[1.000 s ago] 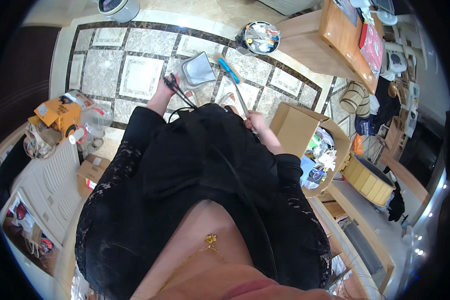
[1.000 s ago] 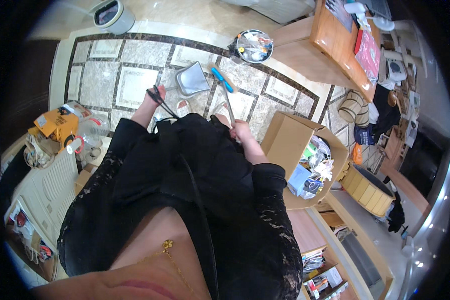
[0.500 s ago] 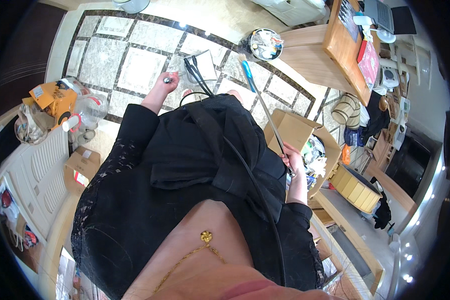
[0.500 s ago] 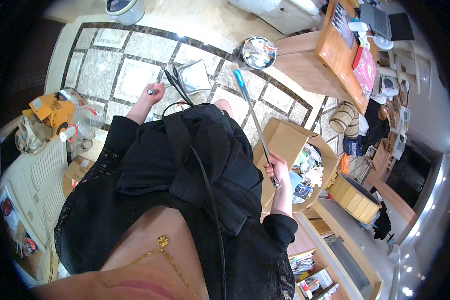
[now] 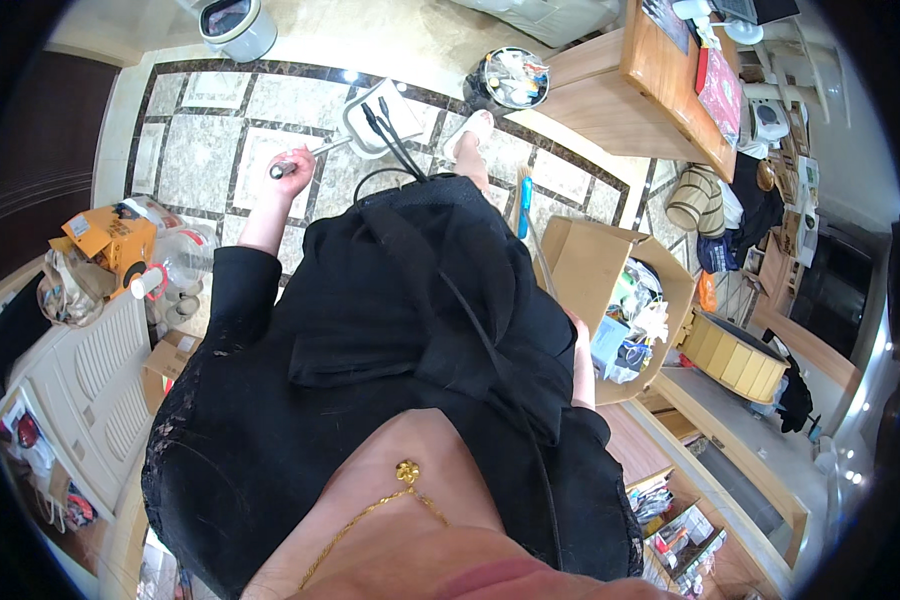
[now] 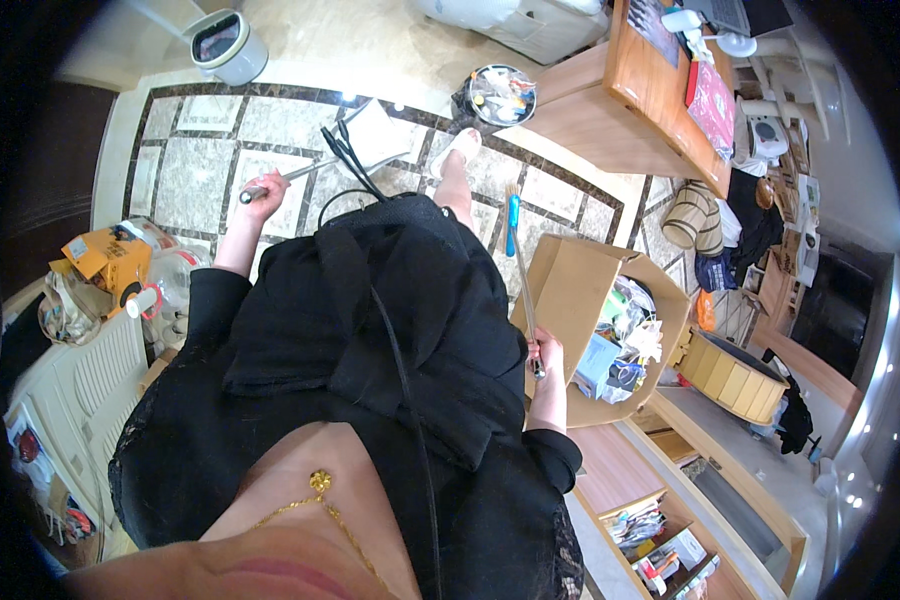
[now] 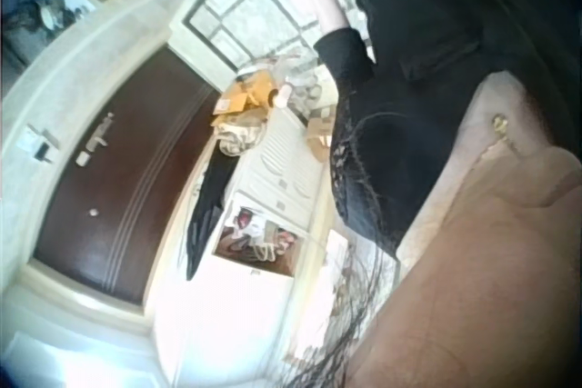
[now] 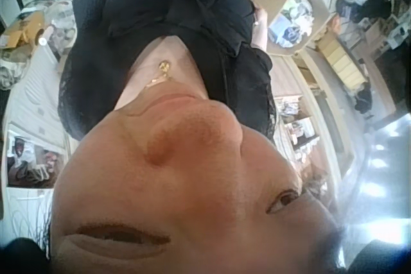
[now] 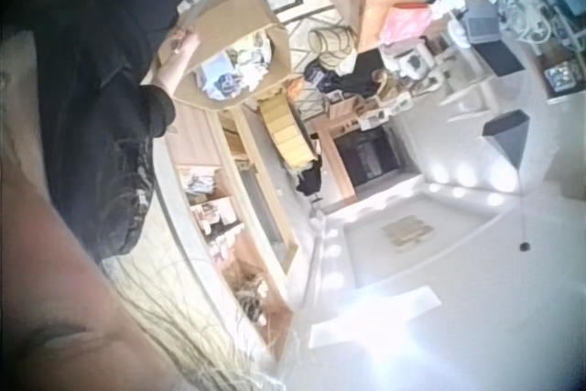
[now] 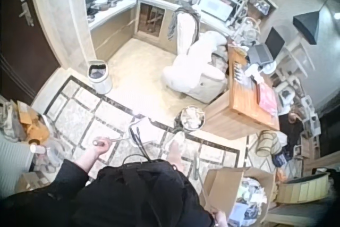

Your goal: The person sweeps a tiled floor with a broom and dustpan, gathering debris into the dustpan and emptying it into a nearby bin. The person also picks up a small piece of debris by hand and places it into the dustpan.

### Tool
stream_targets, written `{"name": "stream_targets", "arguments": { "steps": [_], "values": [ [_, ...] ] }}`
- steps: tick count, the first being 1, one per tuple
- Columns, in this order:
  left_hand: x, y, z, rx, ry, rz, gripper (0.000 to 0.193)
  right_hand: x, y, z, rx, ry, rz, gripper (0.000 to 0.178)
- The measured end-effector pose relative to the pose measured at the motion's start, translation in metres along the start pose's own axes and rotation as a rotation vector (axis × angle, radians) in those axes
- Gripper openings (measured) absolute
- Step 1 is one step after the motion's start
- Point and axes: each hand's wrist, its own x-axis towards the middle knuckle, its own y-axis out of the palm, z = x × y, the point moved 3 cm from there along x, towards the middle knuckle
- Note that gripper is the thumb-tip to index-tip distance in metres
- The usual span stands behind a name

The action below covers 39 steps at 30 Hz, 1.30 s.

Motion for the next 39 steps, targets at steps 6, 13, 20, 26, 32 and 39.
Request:
{"name": "stream_targets", "arguments": {
  "steps": [6,13,20,26,32,39],
  "values": [
    [-0.012,0.053,0.047,0.225,0.091,0.003,0.017,0.026,-0.008,0.008,0.321,0.262,0.096,0.005],
    [-0.006,0.109,0.152,0.553,0.045,0.081,0.036,0.049,-0.031,0.06,0.133,0.176,0.166,0.012],
    [0.028,0.126,0.3,1.035,0.081,0.139,0.015,0.097,-0.082,0.083,0.182,0.189,0.328,0.026],
    [0.098,0.095,0.405,1.46,0.292,0.122,0.006,0.104,-0.099,0.108,-0.078,0.033,0.237,0.037],
    [0.129,0.066,0.464,1.764,0.532,0.005,0.03,0.107,-0.106,0.126,-0.115,0.008,0.229,0.012],
    [0.146,0.037,0.495,1.9,0.633,-0.096,0.053,0.116,-0.111,0.131,-0.1,0.017,0.314,0.012]
  ]
}}
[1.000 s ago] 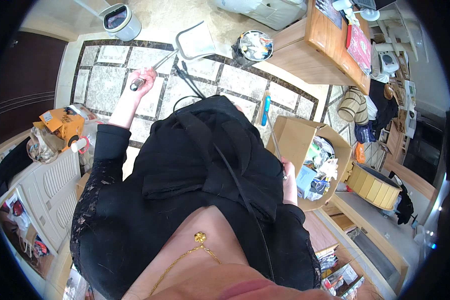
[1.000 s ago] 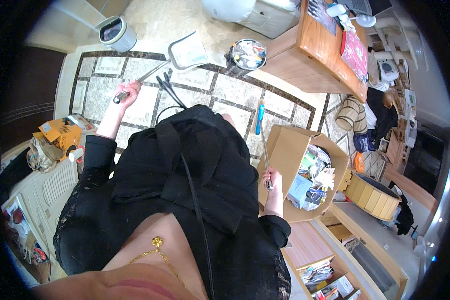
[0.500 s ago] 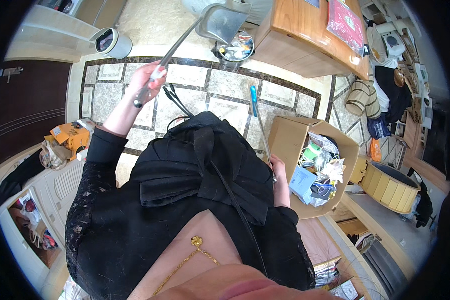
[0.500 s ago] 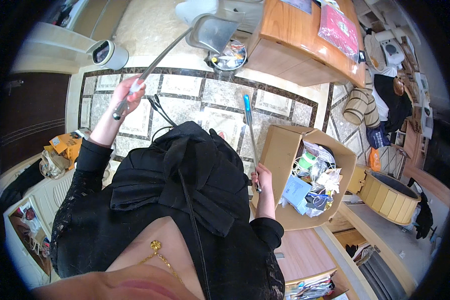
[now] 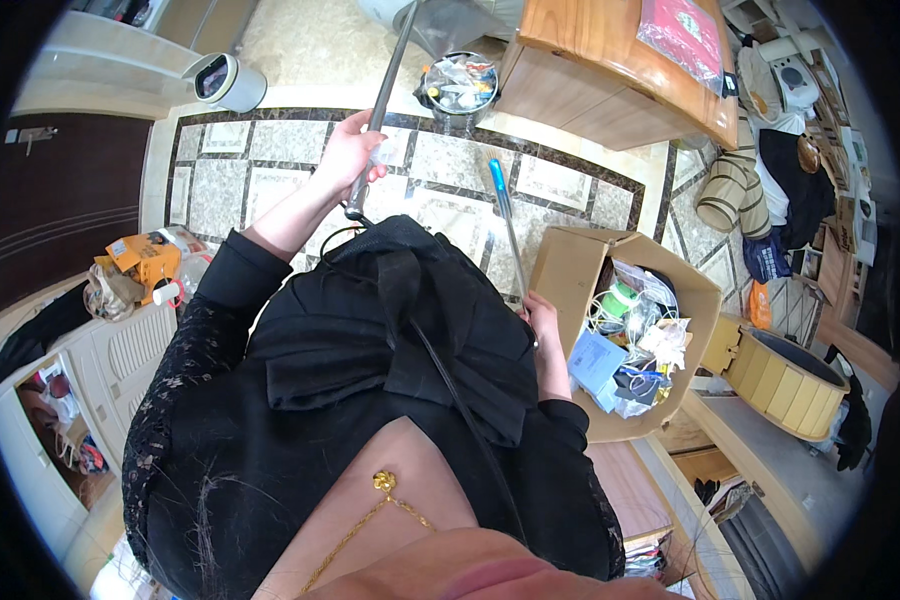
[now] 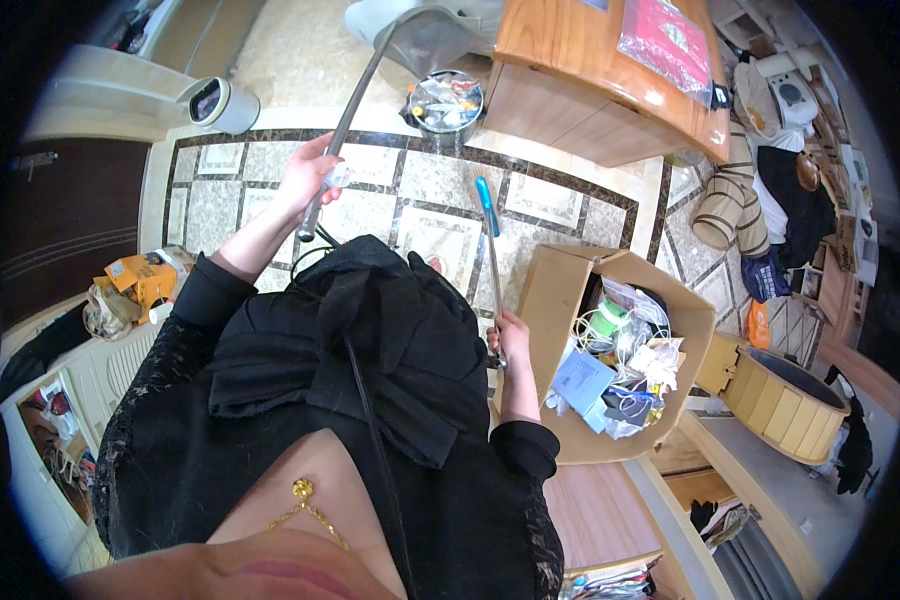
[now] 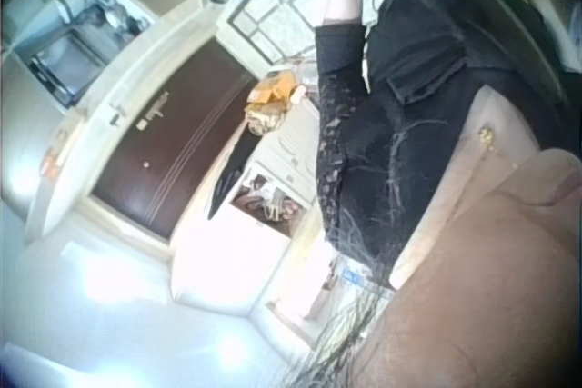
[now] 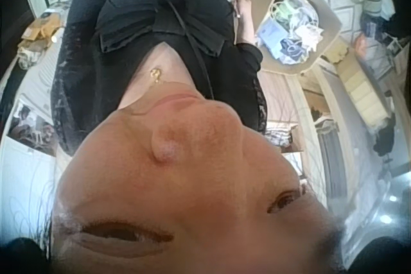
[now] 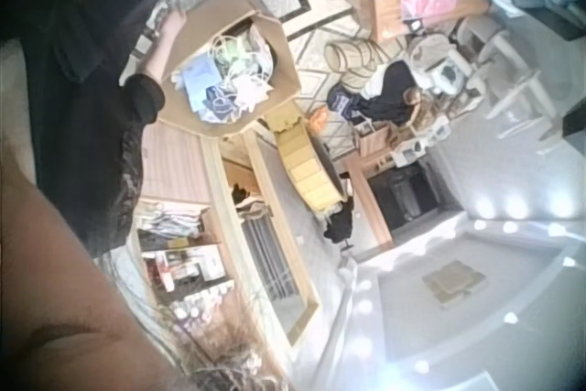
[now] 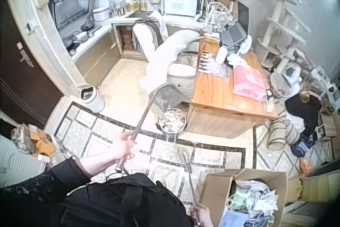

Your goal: The person sweeps a tiled floor with a broom and dustpan, gathering debris into the dustpan and emptying it into a nearby bin. The person also picks up a small piece of debris by hand and places it into the dustpan.

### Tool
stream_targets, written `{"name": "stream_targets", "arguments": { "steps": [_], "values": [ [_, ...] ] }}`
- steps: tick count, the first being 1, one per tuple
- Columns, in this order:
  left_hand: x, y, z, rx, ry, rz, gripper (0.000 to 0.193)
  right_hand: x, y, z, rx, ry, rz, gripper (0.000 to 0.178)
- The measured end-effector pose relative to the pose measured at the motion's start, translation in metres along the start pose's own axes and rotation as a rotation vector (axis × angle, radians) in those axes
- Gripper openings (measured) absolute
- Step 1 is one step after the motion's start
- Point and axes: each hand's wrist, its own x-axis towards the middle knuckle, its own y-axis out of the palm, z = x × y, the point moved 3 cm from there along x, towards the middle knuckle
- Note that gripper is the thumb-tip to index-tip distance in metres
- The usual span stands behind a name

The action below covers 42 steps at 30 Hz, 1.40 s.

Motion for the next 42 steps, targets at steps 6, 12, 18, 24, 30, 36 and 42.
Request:
{"name": "stream_targets", "arguments": {
  "steps": [6,12,18,24,30,36,42],
  "values": [
    [0.008,0.015,0.017,0.01,0.018,0.003,0.054,0.006,0.001,0.002,-0.005,0.0,0.038,0.018],
    [0.013,0.011,0.023,0.016,-0.004,-0.036,0.052,0.007,0.003,0.0,0.003,0.029,0.037,0.025],
    [0.006,-0.007,0.013,-0.089,0.006,0.001,0.052,0.004,0.01,0.002,-0.009,0.011,0.07,0.027],
    [0.008,-0.073,-0.013,-0.516,0.054,0.159,0.02,-0.003,0.015,0.009,-0.111,0.008,0.085,0.025],
    [-0.028,-0.192,-0.018,-1.099,-0.106,0.413,0.018,-0.024,0.022,0.017,-0.27,-0.044,0.161,0.009],
    [-0.057,-0.289,0.035,-1.382,-0.2,0.166,0.029,-0.032,0.058,0.024,-0.451,-0.078,0.158,0.01],
    [-0.061,-0.364,0.123,-1.613,-0.242,-0.11,0.026,-0.038,0.125,0.034,-0.512,0.006,0.192,0.013]
  ]
}}
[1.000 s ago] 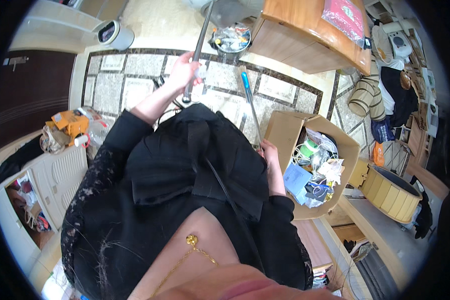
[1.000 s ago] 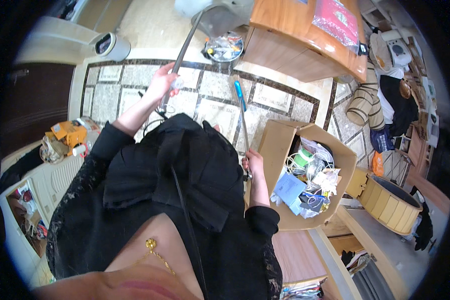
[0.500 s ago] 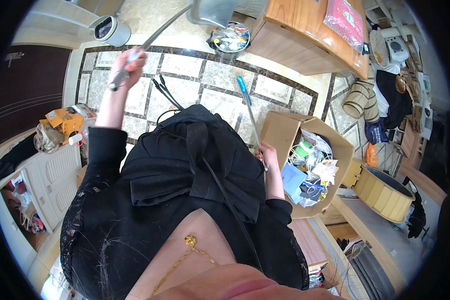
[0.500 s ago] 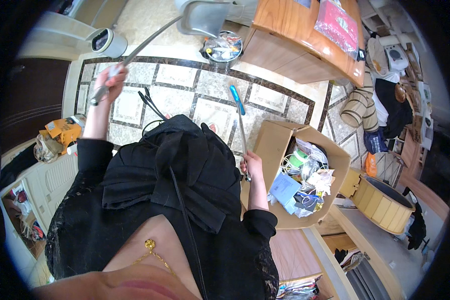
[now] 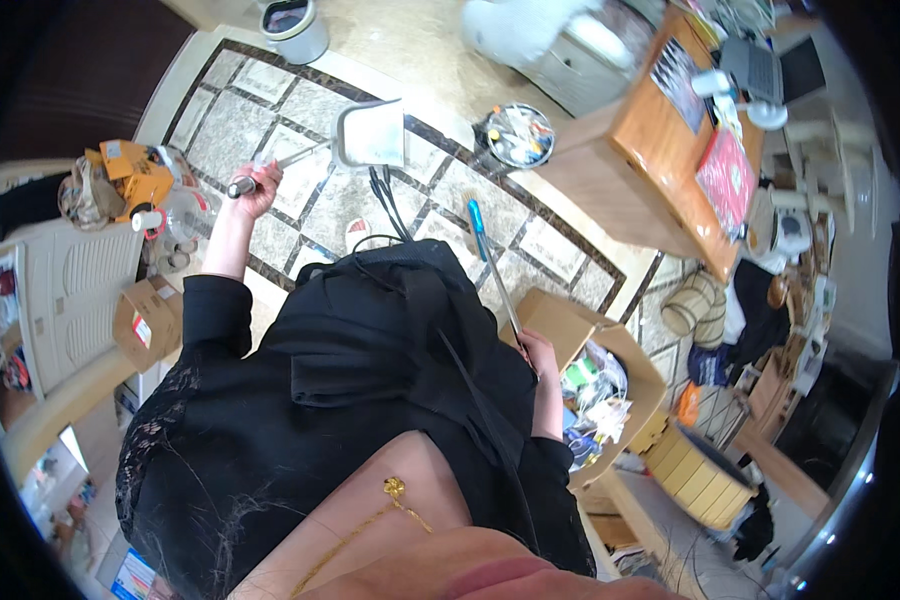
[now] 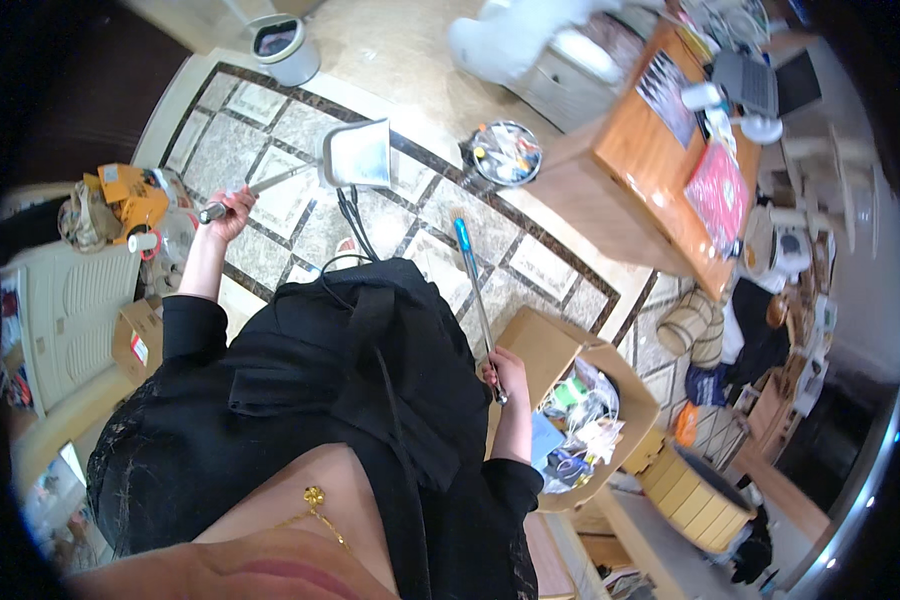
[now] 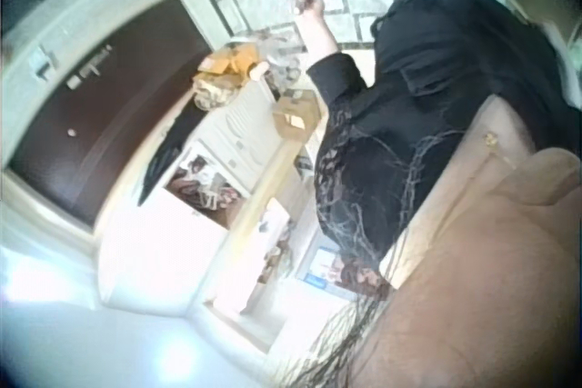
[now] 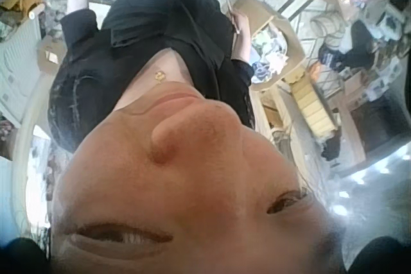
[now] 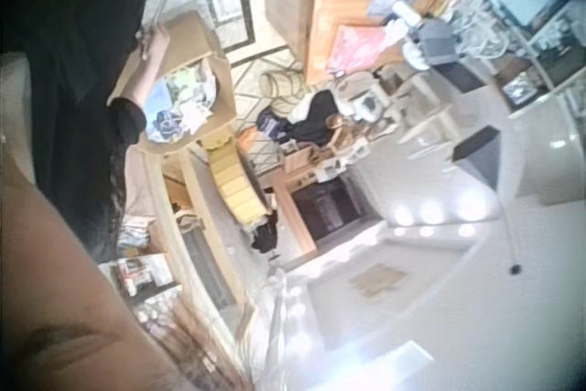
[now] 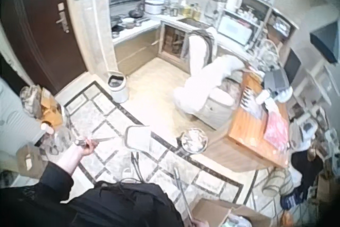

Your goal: The person sweeps a tiled floor with a broom and dustpan, gathering debris into the dustpan and emptying it into a nearby bin. The person also picks up a small piece of debris by hand and places it into the dustpan.

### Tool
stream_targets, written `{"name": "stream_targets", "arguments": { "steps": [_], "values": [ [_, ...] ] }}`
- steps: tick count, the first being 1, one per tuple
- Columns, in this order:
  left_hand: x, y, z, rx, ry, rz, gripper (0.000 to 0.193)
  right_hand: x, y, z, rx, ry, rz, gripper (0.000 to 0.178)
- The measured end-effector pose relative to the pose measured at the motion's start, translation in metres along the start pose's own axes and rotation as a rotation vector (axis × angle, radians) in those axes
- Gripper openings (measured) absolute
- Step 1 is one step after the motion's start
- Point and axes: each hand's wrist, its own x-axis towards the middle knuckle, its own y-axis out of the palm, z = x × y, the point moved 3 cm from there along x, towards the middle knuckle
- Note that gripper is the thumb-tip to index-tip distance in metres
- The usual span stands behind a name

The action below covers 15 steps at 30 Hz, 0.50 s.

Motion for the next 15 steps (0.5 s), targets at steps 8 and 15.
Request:
{"name": "stream_targets", "arguments": {
  "steps": [8,15],
  "values": [
    [-0.025,-0.095,-0.083,-0.435,0.12,-0.09,0.017,0.016,0.082,0.045,-0.15,0.085,-0.051,0.018],
    [-0.025,-0.131,-0.124,-0.492,0.218,-0.083,0.021,0.034,0.144,0.083,-0.022,0.127,-0.07,0.045]
  ]
}}
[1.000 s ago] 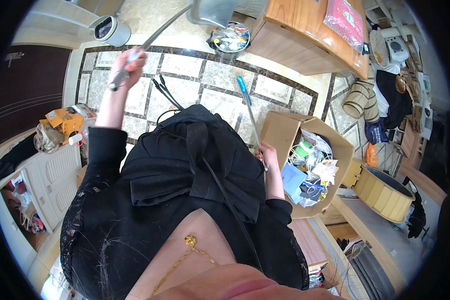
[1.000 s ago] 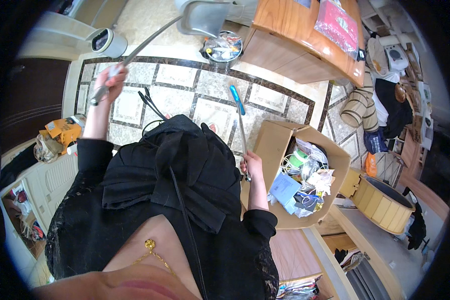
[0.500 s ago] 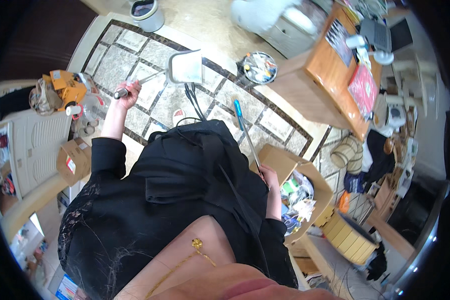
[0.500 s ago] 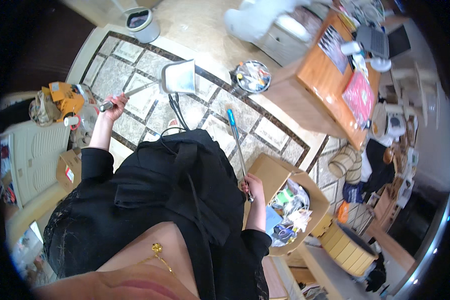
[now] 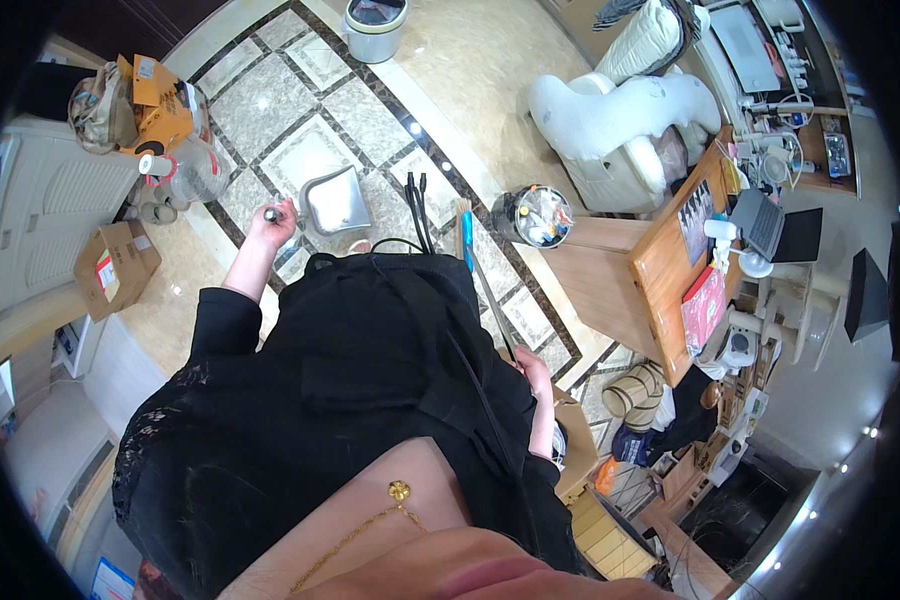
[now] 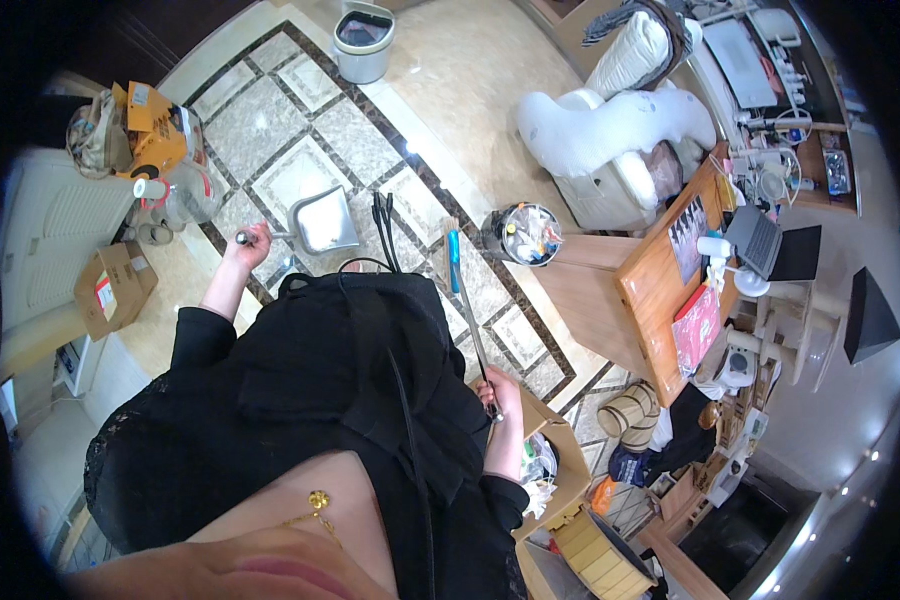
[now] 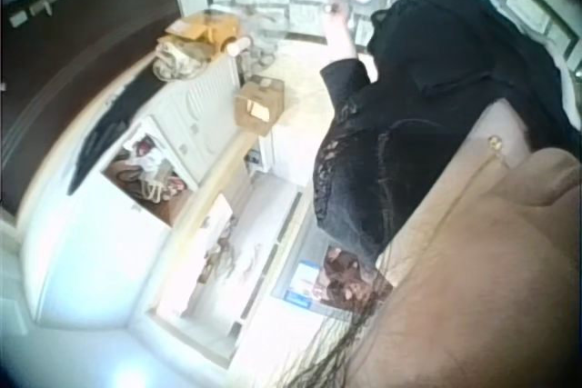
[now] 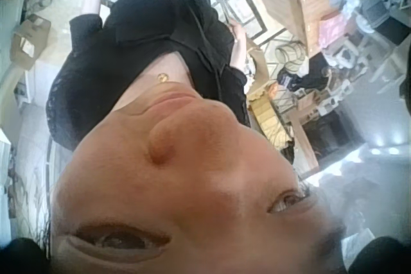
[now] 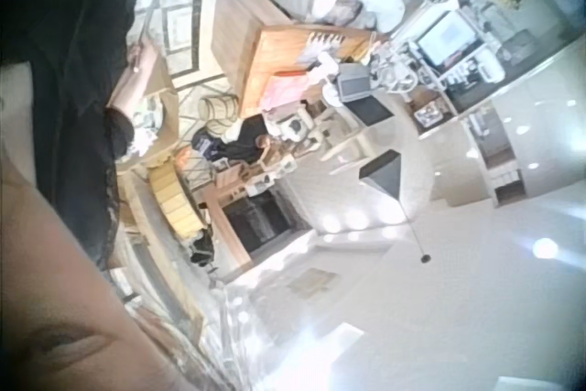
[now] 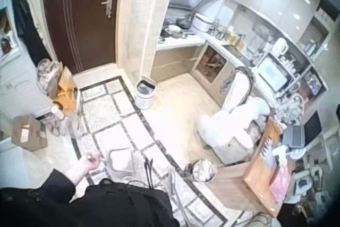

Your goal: The person sweeps a tiled floor with a broom and dustpan, gathering debris into the dustpan and emptying it into a nearby bin. The person also picks up a small piece of debris by hand and places it into the dustpan.

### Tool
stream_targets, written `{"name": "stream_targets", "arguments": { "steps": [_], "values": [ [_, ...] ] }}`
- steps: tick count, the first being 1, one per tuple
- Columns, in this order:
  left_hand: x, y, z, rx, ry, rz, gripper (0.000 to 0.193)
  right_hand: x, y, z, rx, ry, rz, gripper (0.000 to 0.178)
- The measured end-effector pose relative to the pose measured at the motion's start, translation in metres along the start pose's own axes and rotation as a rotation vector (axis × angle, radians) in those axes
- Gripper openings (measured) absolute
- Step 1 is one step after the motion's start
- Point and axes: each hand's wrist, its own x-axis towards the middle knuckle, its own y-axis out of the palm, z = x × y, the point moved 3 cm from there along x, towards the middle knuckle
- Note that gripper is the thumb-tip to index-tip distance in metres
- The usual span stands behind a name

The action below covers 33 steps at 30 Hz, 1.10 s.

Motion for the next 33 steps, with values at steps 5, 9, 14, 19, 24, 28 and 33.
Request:
{"name": "stream_targets", "arguments": {
  "steps": [5,9,14,19,24,28,33],
  "values": [
    [0.015,0.017,-0.017,-0.102,-0.105,0.062,0.012,0.001,0.035,0.038,0.074,0.044,0.128,0.046],
    [0.034,0.037,-0.018,-0.127,0.065,-0.006,0.013,0.01,0.057,0.084,0.041,0.037,0.162,0.047],
    [0.06,0.077,0.002,-0.223,0.148,0.087,0.009,0.039,0.082,0.163,-0.056,-0.007,0.225,0.045],
    [0.093,0.145,0.027,-0.299,0.148,0.123,0.008,0.066,0.096,0.258,-0.28,-0.161,0.337,0.034],
    [0.128,0.222,0.057,-0.35,0.167,0.188,0.013,0.097,0.113,0.36,-0.374,-0.303,0.362,0.021],
    [0.146,0.262,0.084,-0.424,0.066,0.258,0.011,0.13,0.149,0.441,-0.36,-0.303,0.419,0.025],
    [0.196,0.315,0.092,-0.594,-0.007,0.21,0.011,0.18,0.201,0.541,-0.284,-0.3,0.338,0.049]
  ]
}}
